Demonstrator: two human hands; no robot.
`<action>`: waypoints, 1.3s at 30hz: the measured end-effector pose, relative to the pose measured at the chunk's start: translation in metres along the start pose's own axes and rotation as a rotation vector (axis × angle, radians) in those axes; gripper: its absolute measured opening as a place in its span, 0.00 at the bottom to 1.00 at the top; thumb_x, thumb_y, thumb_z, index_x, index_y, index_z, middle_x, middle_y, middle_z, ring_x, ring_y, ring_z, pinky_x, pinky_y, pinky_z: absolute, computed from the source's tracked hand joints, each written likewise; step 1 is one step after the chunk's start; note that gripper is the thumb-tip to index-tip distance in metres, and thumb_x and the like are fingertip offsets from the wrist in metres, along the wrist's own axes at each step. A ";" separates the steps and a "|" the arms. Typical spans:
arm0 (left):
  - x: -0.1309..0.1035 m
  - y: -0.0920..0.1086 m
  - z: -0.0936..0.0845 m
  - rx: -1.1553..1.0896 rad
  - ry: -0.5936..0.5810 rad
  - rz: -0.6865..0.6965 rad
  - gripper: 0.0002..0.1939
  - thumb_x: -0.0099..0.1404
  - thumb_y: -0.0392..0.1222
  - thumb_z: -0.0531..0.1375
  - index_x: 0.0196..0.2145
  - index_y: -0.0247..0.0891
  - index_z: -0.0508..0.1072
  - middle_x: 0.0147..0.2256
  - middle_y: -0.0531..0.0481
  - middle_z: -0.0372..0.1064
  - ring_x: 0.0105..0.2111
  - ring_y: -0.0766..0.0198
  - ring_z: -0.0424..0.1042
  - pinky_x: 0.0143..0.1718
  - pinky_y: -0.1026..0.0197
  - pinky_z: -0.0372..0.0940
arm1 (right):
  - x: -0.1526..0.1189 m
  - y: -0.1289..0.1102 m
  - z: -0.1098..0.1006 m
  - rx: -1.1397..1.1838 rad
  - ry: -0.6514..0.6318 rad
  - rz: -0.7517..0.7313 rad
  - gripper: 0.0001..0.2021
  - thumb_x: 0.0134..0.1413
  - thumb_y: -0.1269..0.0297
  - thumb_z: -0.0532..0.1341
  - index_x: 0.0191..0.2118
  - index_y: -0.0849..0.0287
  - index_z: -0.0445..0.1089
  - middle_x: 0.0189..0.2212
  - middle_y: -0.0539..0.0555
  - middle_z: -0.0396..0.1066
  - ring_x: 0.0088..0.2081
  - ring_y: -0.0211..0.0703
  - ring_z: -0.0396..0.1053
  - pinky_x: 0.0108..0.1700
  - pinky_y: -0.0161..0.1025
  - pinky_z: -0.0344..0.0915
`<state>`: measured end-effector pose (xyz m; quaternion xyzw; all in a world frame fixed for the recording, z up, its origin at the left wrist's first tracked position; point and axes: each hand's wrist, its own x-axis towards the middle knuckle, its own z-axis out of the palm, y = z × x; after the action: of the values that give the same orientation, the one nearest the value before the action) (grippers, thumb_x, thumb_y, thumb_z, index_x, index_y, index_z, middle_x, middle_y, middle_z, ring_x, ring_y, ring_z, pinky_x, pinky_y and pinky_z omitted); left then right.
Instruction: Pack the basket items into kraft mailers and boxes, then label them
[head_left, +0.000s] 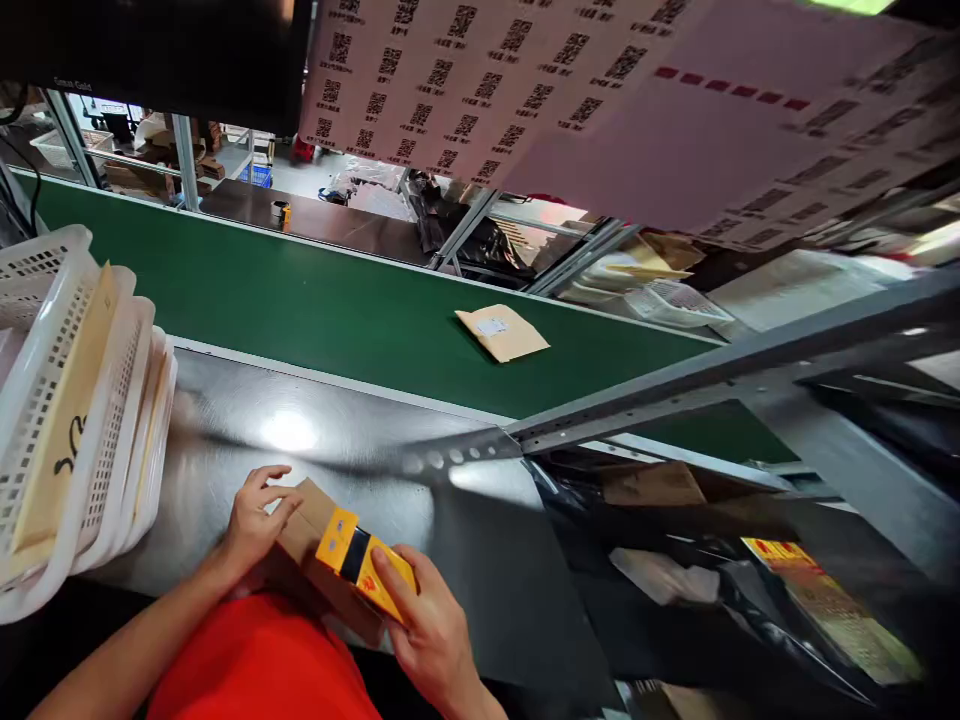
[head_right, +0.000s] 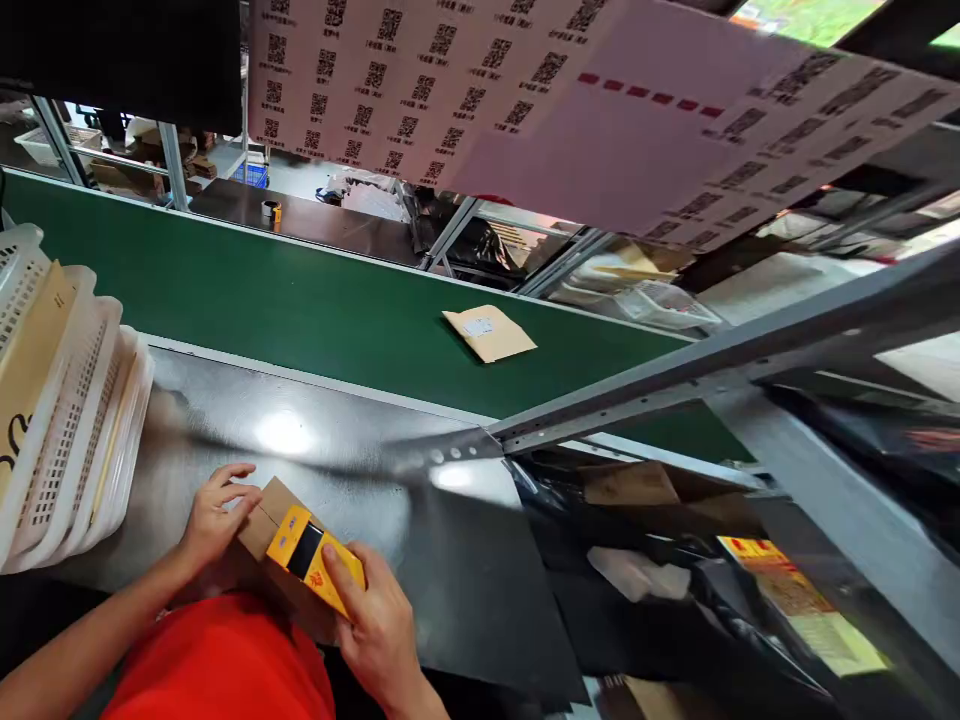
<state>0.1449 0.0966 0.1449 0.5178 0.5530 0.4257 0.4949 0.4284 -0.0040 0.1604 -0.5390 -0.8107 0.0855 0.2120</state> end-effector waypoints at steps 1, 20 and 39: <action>-0.009 0.004 0.004 -0.079 0.054 -0.100 0.23 0.61 0.64 0.65 0.32 0.40 0.84 0.44 0.37 0.81 0.45 0.48 0.78 0.51 0.46 0.73 | -0.003 0.002 0.000 0.006 0.006 -0.007 0.35 0.55 0.75 0.55 0.68 0.46 0.67 0.57 0.60 0.69 0.53 0.55 0.73 0.51 0.47 0.74; 0.037 -0.001 -0.025 -0.008 0.083 -0.374 0.21 0.55 0.59 0.64 0.22 0.36 0.76 0.21 0.48 0.74 0.18 0.65 0.66 0.22 0.63 0.57 | 0.048 -0.025 -0.073 -0.019 -0.637 0.121 0.31 0.63 0.60 0.61 0.71 0.42 0.62 0.44 0.60 0.72 0.39 0.52 0.76 0.44 0.45 0.72; 0.010 -0.089 -0.004 0.244 -0.026 -0.353 0.28 0.57 0.69 0.62 0.29 0.36 0.77 0.29 0.43 0.77 0.33 0.55 0.75 0.33 0.59 0.65 | 0.082 -0.050 -0.060 -0.133 -0.673 -0.006 0.26 0.60 0.61 0.60 0.64 0.49 0.70 0.42 0.63 0.75 0.35 0.53 0.75 0.36 0.41 0.64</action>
<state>0.1277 0.0974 0.0568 0.4745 0.6760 0.2557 0.5025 0.3858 0.0455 0.2531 -0.4907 -0.8407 0.2048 -0.1026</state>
